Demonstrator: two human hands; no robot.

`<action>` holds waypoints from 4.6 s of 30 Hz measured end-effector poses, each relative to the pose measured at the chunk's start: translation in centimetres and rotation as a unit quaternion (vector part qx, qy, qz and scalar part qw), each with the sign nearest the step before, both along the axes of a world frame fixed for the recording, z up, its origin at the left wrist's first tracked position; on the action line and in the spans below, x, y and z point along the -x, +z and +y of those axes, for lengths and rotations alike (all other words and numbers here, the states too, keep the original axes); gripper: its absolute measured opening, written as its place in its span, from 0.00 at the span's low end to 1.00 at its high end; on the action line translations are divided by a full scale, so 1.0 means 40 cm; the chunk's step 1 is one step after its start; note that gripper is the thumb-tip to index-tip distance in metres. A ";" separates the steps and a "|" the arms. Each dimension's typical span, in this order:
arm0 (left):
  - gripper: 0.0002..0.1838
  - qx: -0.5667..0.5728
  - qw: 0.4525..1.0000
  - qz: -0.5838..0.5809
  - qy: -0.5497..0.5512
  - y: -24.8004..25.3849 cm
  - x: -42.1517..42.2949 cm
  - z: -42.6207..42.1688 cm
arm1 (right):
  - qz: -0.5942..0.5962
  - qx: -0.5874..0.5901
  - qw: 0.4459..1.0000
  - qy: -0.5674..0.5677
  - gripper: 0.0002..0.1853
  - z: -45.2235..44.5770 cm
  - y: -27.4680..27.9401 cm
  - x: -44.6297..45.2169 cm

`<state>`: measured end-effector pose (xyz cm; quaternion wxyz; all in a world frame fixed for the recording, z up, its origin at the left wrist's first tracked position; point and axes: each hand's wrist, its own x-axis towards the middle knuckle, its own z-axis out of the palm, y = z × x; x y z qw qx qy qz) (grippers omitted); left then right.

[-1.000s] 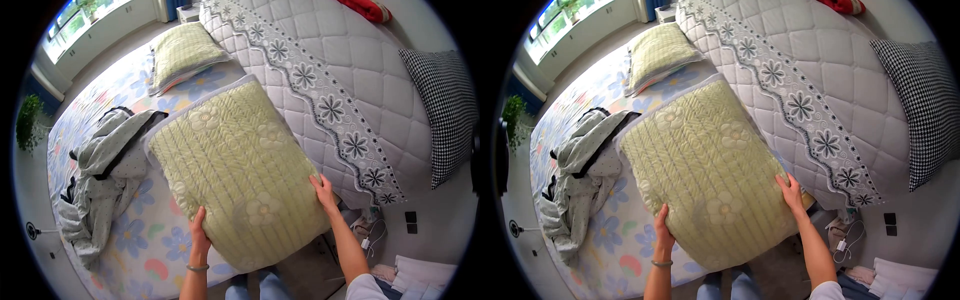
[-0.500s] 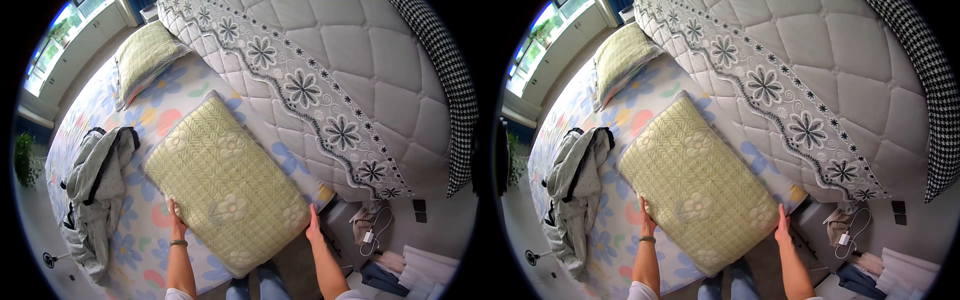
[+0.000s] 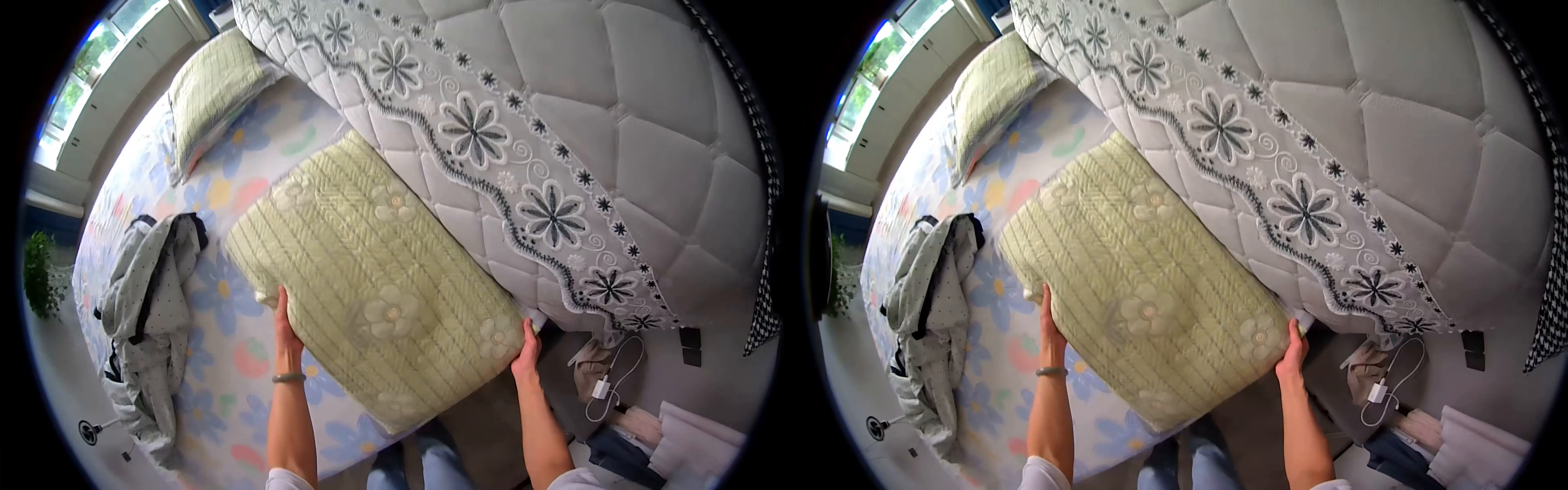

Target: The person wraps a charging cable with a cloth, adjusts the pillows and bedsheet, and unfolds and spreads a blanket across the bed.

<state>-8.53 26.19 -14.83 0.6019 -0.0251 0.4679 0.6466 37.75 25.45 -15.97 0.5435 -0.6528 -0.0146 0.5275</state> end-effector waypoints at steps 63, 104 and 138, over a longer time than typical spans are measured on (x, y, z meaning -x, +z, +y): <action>0.45 0.486 0.666 0.521 -0.221 -0.022 0.430 -1.875 | -0.358 -0.327 0.106 0.868 0.39 -1.293 -0.012 1.254; 0.40 0.485 0.637 0.594 -0.080 -0.053 1.555 -2.847 | -0.410 -0.453 0.057 0.789 0.43 -2.393 -0.080 2.421; 0.51 0.365 0.876 0.213 -0.231 -0.159 2.069 -3.610 | -0.416 -0.259 0.165 0.856 0.41 -2.997 0.047 3.104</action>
